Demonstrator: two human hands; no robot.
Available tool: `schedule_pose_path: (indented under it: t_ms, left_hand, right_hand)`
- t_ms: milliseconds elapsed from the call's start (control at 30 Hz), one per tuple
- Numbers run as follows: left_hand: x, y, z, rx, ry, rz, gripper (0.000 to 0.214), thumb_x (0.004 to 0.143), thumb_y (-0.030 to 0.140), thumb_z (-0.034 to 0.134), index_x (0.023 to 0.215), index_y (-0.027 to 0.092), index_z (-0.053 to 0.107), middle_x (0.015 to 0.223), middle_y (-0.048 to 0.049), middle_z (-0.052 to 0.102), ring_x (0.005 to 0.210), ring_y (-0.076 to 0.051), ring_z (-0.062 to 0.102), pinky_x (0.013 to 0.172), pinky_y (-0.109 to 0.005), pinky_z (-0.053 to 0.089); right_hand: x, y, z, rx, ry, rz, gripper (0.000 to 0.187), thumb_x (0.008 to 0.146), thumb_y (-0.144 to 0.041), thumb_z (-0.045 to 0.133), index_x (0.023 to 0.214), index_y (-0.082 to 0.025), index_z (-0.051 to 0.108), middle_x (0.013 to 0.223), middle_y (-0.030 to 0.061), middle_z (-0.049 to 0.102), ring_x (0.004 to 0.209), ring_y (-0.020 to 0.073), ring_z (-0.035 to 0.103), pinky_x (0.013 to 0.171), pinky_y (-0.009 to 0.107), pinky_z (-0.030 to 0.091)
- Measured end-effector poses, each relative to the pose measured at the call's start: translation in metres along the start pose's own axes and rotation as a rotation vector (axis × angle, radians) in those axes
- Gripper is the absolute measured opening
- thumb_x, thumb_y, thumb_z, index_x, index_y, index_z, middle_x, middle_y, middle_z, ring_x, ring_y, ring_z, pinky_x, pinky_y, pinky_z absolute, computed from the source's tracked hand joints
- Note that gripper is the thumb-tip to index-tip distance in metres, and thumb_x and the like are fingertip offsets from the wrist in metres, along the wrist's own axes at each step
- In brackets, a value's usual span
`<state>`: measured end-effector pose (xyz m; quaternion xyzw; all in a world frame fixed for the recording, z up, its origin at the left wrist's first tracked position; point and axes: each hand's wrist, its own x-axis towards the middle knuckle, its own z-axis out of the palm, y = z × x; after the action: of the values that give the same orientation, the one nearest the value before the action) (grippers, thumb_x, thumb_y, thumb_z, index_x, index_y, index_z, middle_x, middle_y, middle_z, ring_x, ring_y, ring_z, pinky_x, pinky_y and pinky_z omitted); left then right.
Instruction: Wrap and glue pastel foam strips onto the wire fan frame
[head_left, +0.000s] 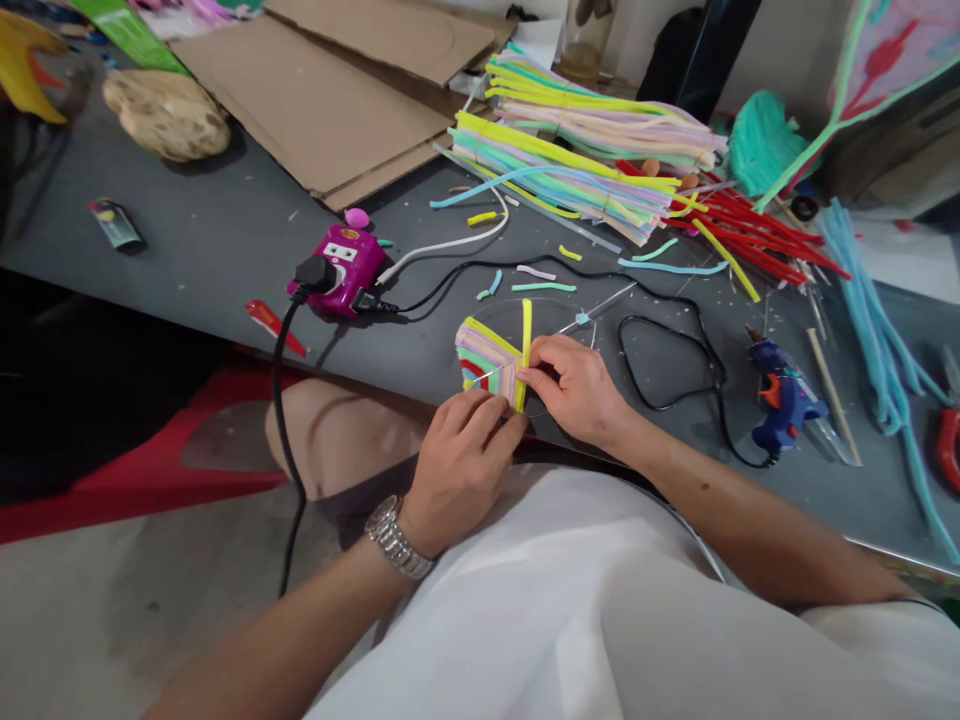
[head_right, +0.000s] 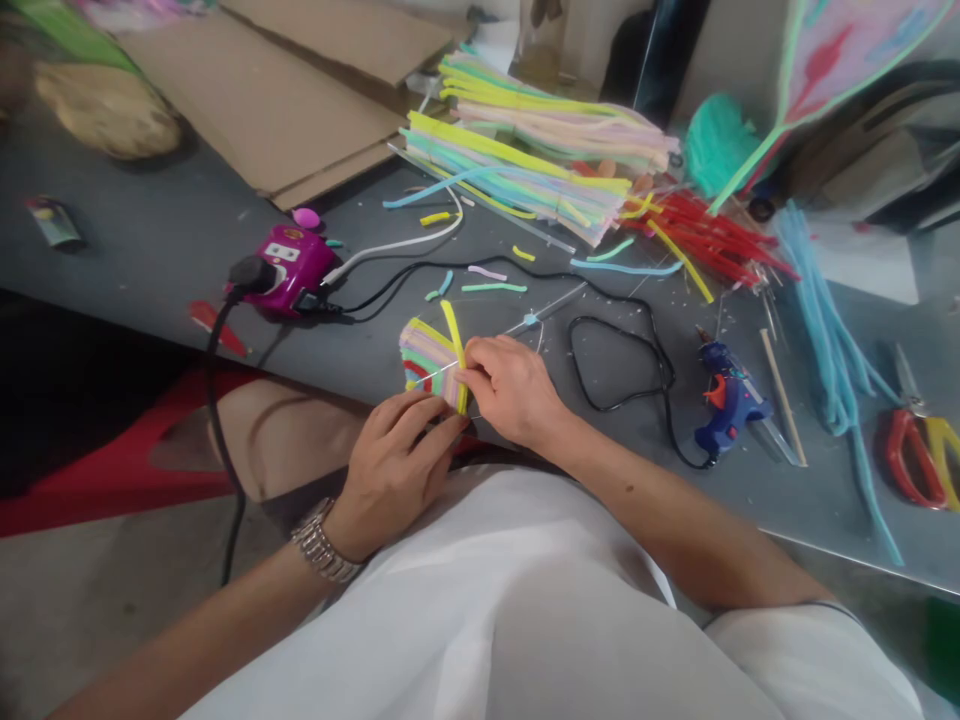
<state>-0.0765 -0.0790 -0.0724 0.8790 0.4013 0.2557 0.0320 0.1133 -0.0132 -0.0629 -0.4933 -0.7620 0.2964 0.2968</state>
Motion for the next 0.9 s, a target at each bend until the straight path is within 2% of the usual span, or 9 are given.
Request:
schedule_pose_path:
  t_ms: [300, 533, 733, 900]
  left_hand:
    - [-0.013, -0.009, 0.008, -0.144, 0.125, 0.000, 0.040, 0.089, 0.004, 0.058, 0.124, 0.022, 0.061, 0.116, -0.0115, 0.067, 0.119, -0.027, 0.060, 0.105, -0.048, 0.055]
    - [-0.010, -0.007, 0.008, -0.089, 0.101, 0.020, 0.033, 0.089, 0.005, 0.057, 0.118, 0.019, 0.065, 0.112, -0.0136, 0.066, 0.116, -0.029, 0.058, 0.100, -0.049, 0.056]
    - [-0.006, -0.005, 0.006, -0.203, 0.104, -0.062, 0.033, 0.090, 0.002, 0.051, 0.114, 0.019, 0.066, 0.113, -0.0122, 0.066, 0.114, -0.026, 0.058, 0.098, -0.048, 0.055]
    - [-0.004, -0.005, 0.004, -0.233, 0.110, -0.070, 0.035, 0.092, 0.001, 0.047, 0.114, 0.020, 0.066, 0.114, -0.0116, 0.066, 0.112, -0.026, 0.058, 0.097, -0.047, 0.055]
  right_hand:
    - [0.000, 0.001, -0.003, 0.096, 0.008, 0.024, 0.021, 0.092, -0.026, 0.063, 0.074, -0.022, 0.054, 0.075, -0.0017, 0.061, 0.071, 0.0146, 0.052, 0.070, 0.028, 0.039]
    - [-0.001, 0.004, -0.001, 0.102, 0.023, 0.016, 0.020, 0.091, -0.023, 0.064, 0.073, -0.021, 0.055, 0.074, -0.0019, 0.060, 0.070, 0.0142, 0.052, 0.070, 0.027, 0.039]
    - [-0.002, 0.009, 0.003, 0.122, 0.063, -0.010, 0.020, 0.091, -0.022, 0.062, 0.073, -0.022, 0.053, 0.073, -0.0016, 0.059, 0.070, 0.0143, 0.052, 0.070, 0.028, 0.041]
    - [-0.003, 0.008, 0.004, 0.139, 0.105, -0.055, 0.022, 0.092, -0.021, 0.062, 0.071, -0.022, 0.052, 0.069, -0.0028, 0.055, 0.069, 0.0144, 0.050, 0.070, 0.028, 0.040]
